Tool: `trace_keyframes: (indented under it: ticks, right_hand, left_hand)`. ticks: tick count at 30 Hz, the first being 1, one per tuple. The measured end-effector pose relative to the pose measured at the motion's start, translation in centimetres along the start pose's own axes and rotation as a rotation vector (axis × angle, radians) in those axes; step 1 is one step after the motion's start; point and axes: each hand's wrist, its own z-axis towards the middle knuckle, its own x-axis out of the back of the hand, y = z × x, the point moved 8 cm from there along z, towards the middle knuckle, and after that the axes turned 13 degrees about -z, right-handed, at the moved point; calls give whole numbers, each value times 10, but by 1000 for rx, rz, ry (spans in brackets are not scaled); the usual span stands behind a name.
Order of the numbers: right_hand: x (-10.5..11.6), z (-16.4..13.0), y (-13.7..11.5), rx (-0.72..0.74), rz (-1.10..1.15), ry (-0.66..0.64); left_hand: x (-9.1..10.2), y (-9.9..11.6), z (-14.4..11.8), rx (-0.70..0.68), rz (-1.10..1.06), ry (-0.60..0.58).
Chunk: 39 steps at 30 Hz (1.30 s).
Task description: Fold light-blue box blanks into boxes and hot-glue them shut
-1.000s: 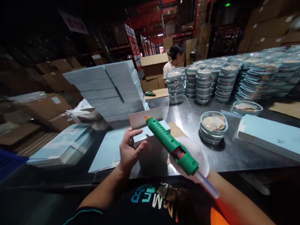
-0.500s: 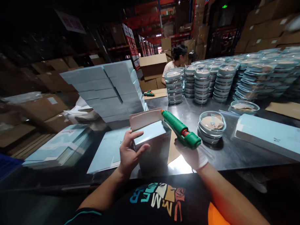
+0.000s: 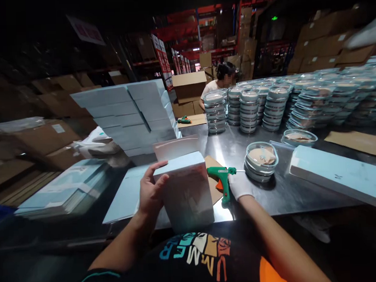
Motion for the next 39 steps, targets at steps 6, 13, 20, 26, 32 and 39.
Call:
trace_keyframes:
  ticks: [6,13,20,26,32,39]
  right_hand:
    - [-2,-12,-77,24,180,-80]
    - [-8,-22,-126,62,216,-163]
    - [1,-31,-94,285,151,-295]
    - [11,-58,-117,578,82,-312]
    - [16,-63,-142,657,86,-317]
    - [14,-62,-147,746,89,-293]
  left_hand:
    - [-20,0,-4,-149,155,-115]
    - [-32,-17,-9,-142,205,-295]
    - [-24,-3,-10,-475,43,-274]
    - [-41,12,-10,-533,167,-603]
    - [-52,25,-14,-569,118,-681]
    - [-47,27,-15,-603,163,-685]
